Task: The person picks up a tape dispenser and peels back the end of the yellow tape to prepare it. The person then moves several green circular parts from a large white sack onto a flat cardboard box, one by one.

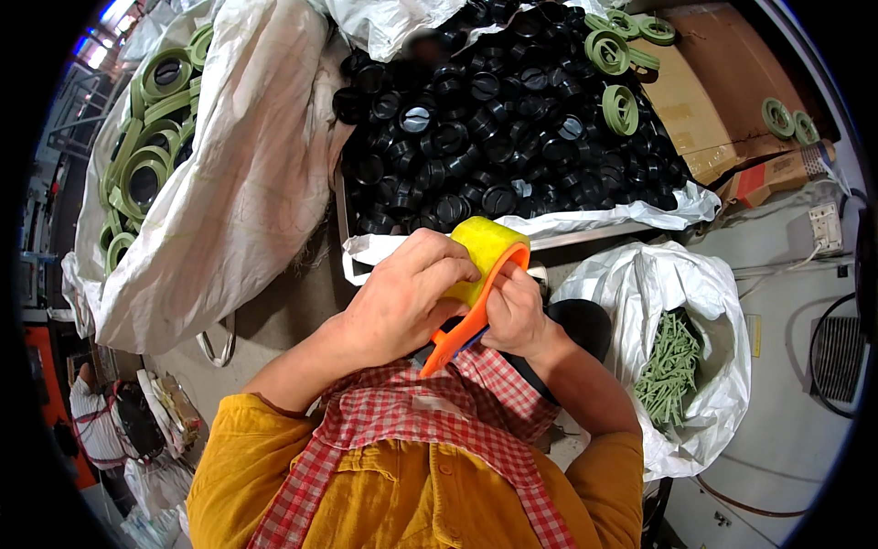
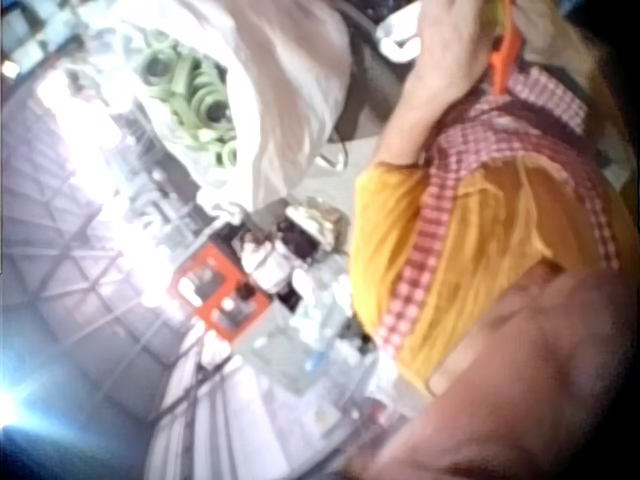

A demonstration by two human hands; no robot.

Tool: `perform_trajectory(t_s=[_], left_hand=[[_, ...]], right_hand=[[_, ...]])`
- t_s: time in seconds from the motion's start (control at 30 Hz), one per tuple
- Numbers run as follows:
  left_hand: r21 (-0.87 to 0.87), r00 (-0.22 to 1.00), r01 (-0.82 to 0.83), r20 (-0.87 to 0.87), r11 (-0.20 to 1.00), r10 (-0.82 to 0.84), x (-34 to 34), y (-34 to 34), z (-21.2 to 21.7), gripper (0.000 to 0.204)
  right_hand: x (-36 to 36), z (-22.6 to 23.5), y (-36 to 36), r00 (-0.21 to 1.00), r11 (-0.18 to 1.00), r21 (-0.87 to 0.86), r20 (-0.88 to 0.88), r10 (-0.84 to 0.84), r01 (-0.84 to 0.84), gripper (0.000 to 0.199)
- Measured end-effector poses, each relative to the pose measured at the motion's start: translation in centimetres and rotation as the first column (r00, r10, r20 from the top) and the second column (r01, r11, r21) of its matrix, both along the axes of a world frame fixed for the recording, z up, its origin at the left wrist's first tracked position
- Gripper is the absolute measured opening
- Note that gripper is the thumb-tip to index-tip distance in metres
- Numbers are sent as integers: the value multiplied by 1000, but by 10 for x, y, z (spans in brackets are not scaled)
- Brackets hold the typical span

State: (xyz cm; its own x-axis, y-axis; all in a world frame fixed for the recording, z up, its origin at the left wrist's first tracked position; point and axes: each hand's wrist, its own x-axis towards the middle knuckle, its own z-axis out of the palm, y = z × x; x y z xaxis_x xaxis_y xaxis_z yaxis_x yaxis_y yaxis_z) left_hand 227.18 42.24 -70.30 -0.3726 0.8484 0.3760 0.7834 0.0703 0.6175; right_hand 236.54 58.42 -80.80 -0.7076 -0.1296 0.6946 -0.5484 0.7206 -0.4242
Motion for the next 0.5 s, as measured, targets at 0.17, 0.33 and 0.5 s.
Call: perform_trajectory(t_s=[0.17,0.33,0.5], left_hand=[[0,997,74,28,997,-74,-3,-4,-8,34],[136,999,28,-47,990,-21,0,3,-1,31],[99,996,86,-23,991,-85,0,5,-1,30]], right_hand=[[-3,4,2,1000,1000,0,-25,4,-4,26],[-5,1,3,999,1000,-1,-40,0,0,24],[0,-2,1,1000,1000,13,15,-19,19,24]])
